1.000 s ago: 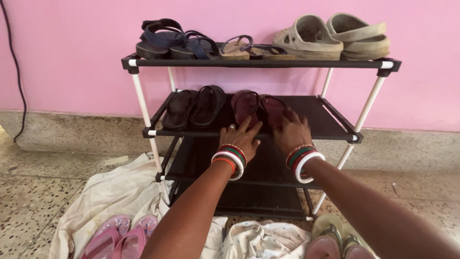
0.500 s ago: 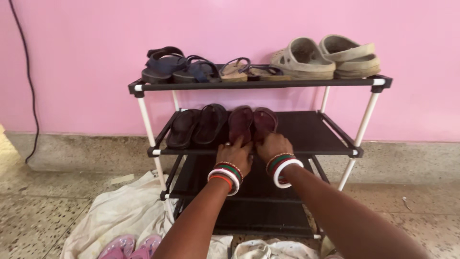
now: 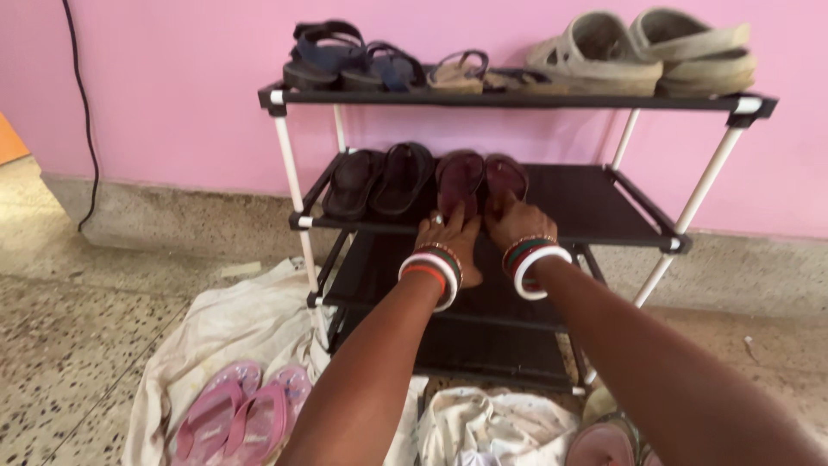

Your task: The person sits on the floor and wipes a pair of brown sandals with a white cloth, then places them on a shoe rack. The person then wipes a pair of pink sandals and places them on the same rack.

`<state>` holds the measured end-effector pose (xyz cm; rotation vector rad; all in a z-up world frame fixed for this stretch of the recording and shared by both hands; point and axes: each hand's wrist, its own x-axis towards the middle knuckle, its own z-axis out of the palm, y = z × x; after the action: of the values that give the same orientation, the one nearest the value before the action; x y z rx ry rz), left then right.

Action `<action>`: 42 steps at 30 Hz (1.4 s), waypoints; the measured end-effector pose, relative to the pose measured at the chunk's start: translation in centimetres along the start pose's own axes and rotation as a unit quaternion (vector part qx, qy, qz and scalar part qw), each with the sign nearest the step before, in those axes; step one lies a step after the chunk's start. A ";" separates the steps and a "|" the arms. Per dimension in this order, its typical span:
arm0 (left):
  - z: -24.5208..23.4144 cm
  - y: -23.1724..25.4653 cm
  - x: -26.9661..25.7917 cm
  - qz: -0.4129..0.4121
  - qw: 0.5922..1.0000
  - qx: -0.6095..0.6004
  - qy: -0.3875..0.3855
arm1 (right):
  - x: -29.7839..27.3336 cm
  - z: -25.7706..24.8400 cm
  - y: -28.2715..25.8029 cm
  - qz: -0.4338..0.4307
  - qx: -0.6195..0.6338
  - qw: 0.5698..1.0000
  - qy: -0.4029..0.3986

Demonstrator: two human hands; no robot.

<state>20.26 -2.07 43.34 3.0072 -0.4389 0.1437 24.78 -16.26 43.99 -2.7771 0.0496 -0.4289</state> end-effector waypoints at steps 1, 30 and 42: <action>0.0 0.0 -0.1 0.000 1.000 -0.001 0.002 | 0.1 0.0 0.0 -0.019 -0.005 1.000 0.001; -2.2 3.1 -2.2 -0.073 0.995 -0.008 -0.072 | 0.0 -0.9 0.9 -0.097 0.010 0.995 -0.036; -3.6 3.4 -4.7 -0.073 0.993 -0.031 -0.084 | -1.4 -2.6 0.5 -0.086 0.012 0.995 -0.057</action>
<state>14.50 -3.60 46.65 2.9879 -0.2293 -0.1340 22.71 -17.49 45.77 -2.7872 -0.2217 -0.3094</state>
